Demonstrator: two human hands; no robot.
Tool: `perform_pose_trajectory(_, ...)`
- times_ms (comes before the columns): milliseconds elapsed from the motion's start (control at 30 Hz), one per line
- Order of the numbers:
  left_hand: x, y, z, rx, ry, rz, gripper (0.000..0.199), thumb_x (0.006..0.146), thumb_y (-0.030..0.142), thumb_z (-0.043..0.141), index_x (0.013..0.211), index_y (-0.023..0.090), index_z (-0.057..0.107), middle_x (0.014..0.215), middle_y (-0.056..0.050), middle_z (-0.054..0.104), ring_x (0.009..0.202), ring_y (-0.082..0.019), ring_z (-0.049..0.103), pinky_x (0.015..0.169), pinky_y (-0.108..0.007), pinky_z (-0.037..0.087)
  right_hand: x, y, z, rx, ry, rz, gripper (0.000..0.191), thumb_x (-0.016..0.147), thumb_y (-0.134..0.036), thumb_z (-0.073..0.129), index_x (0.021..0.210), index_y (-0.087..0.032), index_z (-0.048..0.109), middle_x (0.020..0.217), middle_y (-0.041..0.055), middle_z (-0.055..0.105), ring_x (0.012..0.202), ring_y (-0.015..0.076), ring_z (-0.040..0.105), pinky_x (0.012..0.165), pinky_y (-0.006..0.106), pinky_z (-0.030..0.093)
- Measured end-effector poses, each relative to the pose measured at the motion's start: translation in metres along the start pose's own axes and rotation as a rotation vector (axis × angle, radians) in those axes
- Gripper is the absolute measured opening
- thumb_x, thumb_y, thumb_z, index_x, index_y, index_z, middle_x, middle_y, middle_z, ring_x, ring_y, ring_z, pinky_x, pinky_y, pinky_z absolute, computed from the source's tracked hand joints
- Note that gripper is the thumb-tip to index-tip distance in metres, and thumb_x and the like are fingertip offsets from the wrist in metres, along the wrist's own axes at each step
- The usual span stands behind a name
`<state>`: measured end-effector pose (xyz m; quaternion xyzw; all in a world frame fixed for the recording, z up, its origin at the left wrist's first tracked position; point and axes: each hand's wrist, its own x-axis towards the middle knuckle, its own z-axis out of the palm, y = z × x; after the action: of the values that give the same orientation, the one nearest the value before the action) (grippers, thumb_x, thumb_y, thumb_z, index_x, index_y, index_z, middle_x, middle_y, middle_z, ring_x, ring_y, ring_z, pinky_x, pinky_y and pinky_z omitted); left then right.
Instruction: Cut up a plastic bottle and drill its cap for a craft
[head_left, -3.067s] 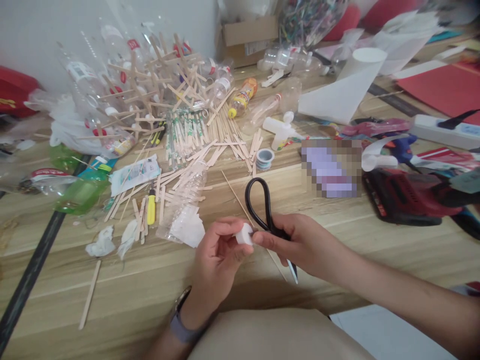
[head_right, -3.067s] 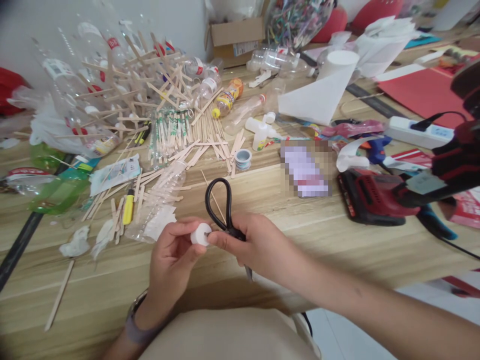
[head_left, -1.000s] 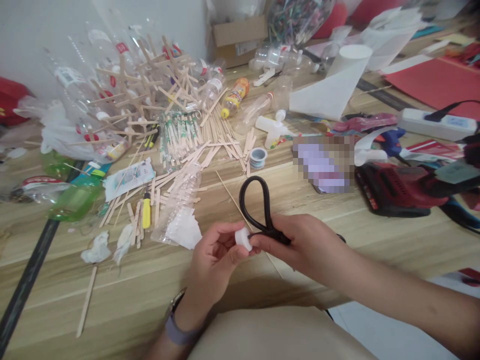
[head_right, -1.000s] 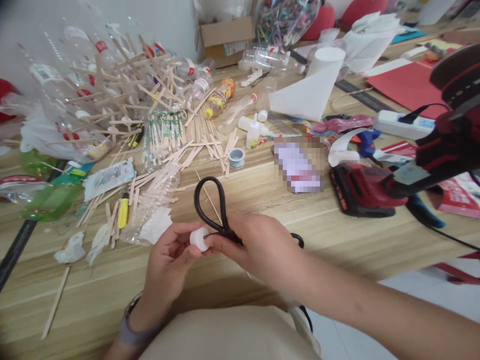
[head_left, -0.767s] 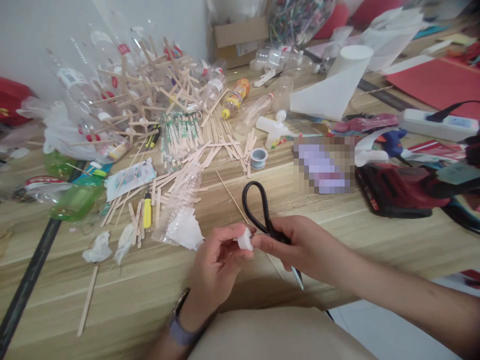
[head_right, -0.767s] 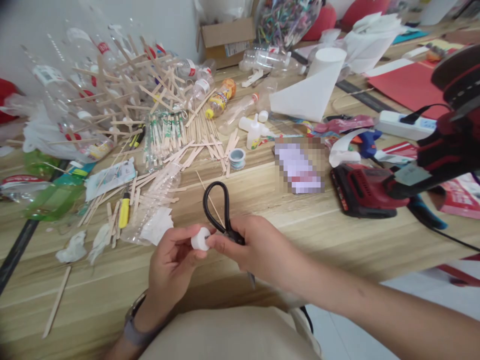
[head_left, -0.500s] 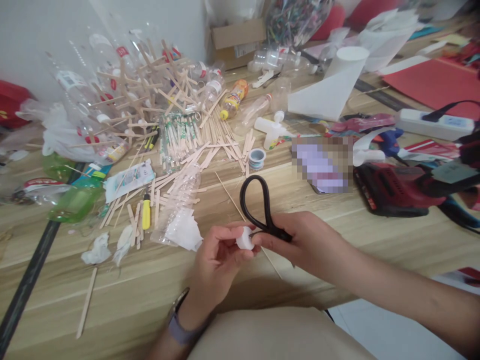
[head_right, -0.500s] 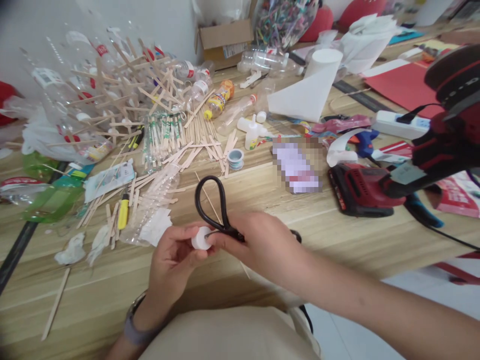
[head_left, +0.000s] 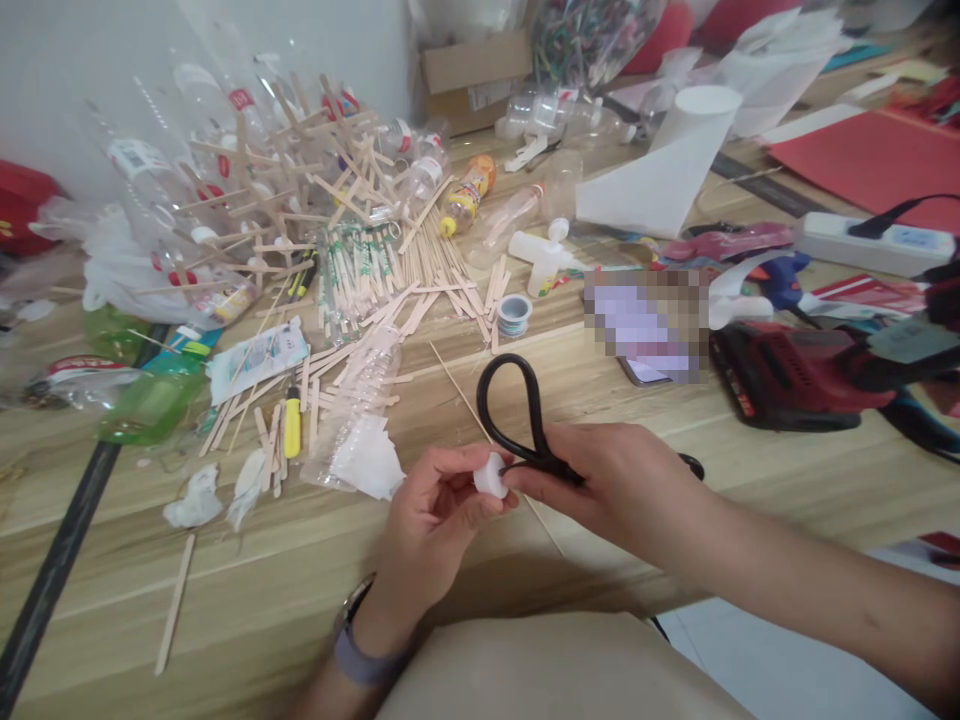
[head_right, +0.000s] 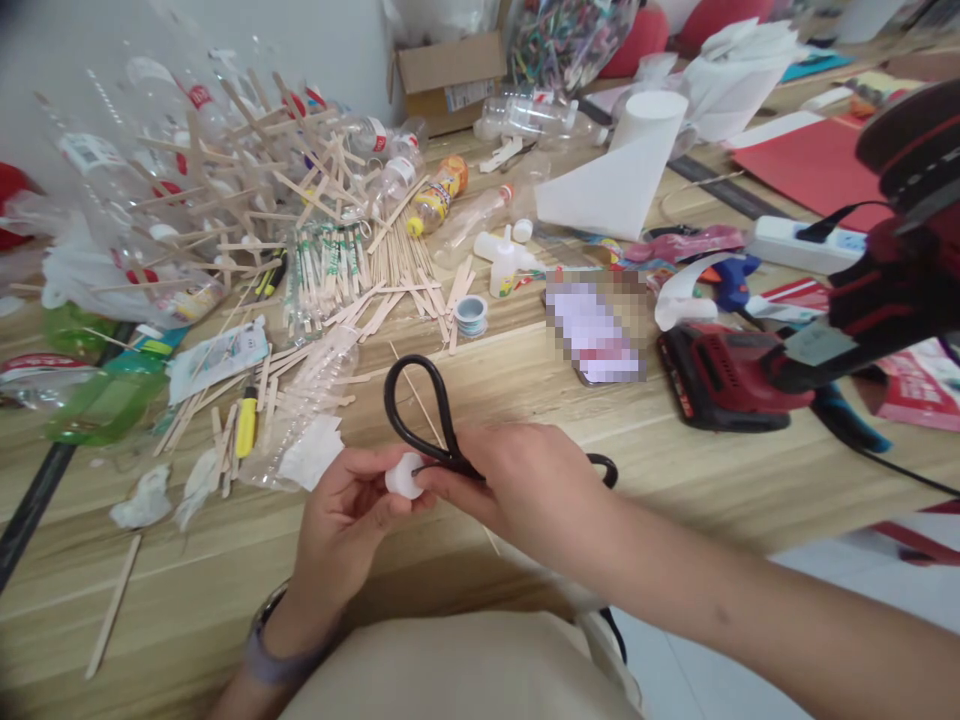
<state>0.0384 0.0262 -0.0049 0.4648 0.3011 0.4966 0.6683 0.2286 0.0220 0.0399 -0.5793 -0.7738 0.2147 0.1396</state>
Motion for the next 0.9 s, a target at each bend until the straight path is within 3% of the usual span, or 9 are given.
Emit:
perform_pose_trajectory(133,-0.003,-0.002,-0.002,0.167,0.012,0.109,0.022,0.08,0.015,0.075,0.1,0.023,0.07,0.107,-0.004,0.076,0.095,-0.017,0.073,0.076,-0.024,0.062,0.001,-0.004,0.0,0.165,-0.075,0.133,0.03,0.09,-0.046,0.058,0.074,-0.021,0.064,0.061,-0.0011,0.062,0.053,0.0135,0.053,0.049,0.024,0.026)
perform_pose_trajectory(267,-0.008,-0.008,-0.009,0.382,-0.011,0.198,0.028,0.084,0.009,0.069,0.107,0.023,0.068,0.118,-0.008,0.07,0.108,-0.021,0.068,0.08,-0.026,0.06,0.003,-0.007,0.001,0.389,-0.121,0.174,0.037,0.089,-0.047,0.055,0.064,-0.02,0.052,0.054,-0.0033,0.048,0.049,0.0108,0.044,0.045,0.023,0.024)
perform_pose_trajectory(400,-0.01,-0.009,-0.012,0.532,-0.045,0.353,0.036,0.083,0.004,0.067,0.111,0.027,0.066,0.122,-0.007,0.069,0.111,-0.019,0.065,0.086,-0.028,0.056,0.002,-0.009,0.005,0.692,-0.246,0.274,0.043,0.087,-0.058,0.054,0.066,-0.021,0.049,0.051,-0.0052,0.043,0.044,0.01,0.043,0.041,0.022,0.028)
perform_pose_trajectory(467,-0.009,-0.008,-0.011,0.542,-0.041,0.372,0.035,0.083,0.005,0.067,0.109,0.027,0.067,0.121,-0.006,0.069,0.11,-0.019,0.066,0.085,-0.028,0.056,0.002,-0.009,0.006,0.741,-0.273,0.29,0.045,0.087,-0.062,0.053,0.068,-0.021,0.052,0.051,-0.0049,0.045,0.043,0.0106,0.045,0.041,0.022,0.03)
perform_pose_trajectory(567,-0.005,-0.003,-0.006,0.373,0.0,0.265,0.024,0.082,0.015,0.072,0.103,0.025,0.069,0.114,-0.006,0.073,0.103,-0.02,0.07,0.078,-0.027,0.059,0.001,-0.007,0.004,0.488,-0.156,0.207,0.041,0.09,-0.056,0.054,0.071,-0.02,0.058,0.056,-0.0021,0.053,0.05,0.0133,0.052,0.045,0.023,0.03)
perform_pose_trajectory(700,0.0,0.0,-0.003,0.086,-0.01,0.026,0.014,0.084,0.032,0.071,0.095,0.024,0.068,0.09,-0.002,0.078,0.075,-0.019,0.075,0.069,-0.031,0.062,0.0,-0.002,-0.001,0.055,0.028,-0.027,0.033,0.094,-0.047,0.055,0.079,-0.02,0.064,0.074,0.0024,0.069,0.066,0.019,0.063,0.055,0.026,0.032)
perform_pose_trajectory(800,0.002,0.001,-0.003,-0.016,-0.031,-0.111,0.024,0.082,0.038,0.073,0.1,0.023,0.067,0.088,-0.002,0.078,0.074,-0.02,0.075,0.069,-0.035,0.063,-0.001,0.0,-0.004,-0.042,0.09,-0.142,0.033,0.098,-0.046,0.049,0.083,-0.02,0.063,0.075,0.0027,0.071,0.068,0.0186,0.065,0.056,0.027,0.033)
perform_pose_trajectory(900,0.002,0.001,-0.004,-0.006,-0.01,-0.183,0.04,0.077,0.044,0.076,0.108,0.02,0.068,0.098,-0.007,0.077,0.081,-0.022,0.074,0.073,-0.036,0.063,-0.001,0.0,-0.002,-0.026,0.095,-0.145,0.035,0.1,-0.047,0.046,0.084,-0.021,0.064,0.078,0.0031,0.072,0.068,0.0175,0.065,0.056,0.027,0.034)
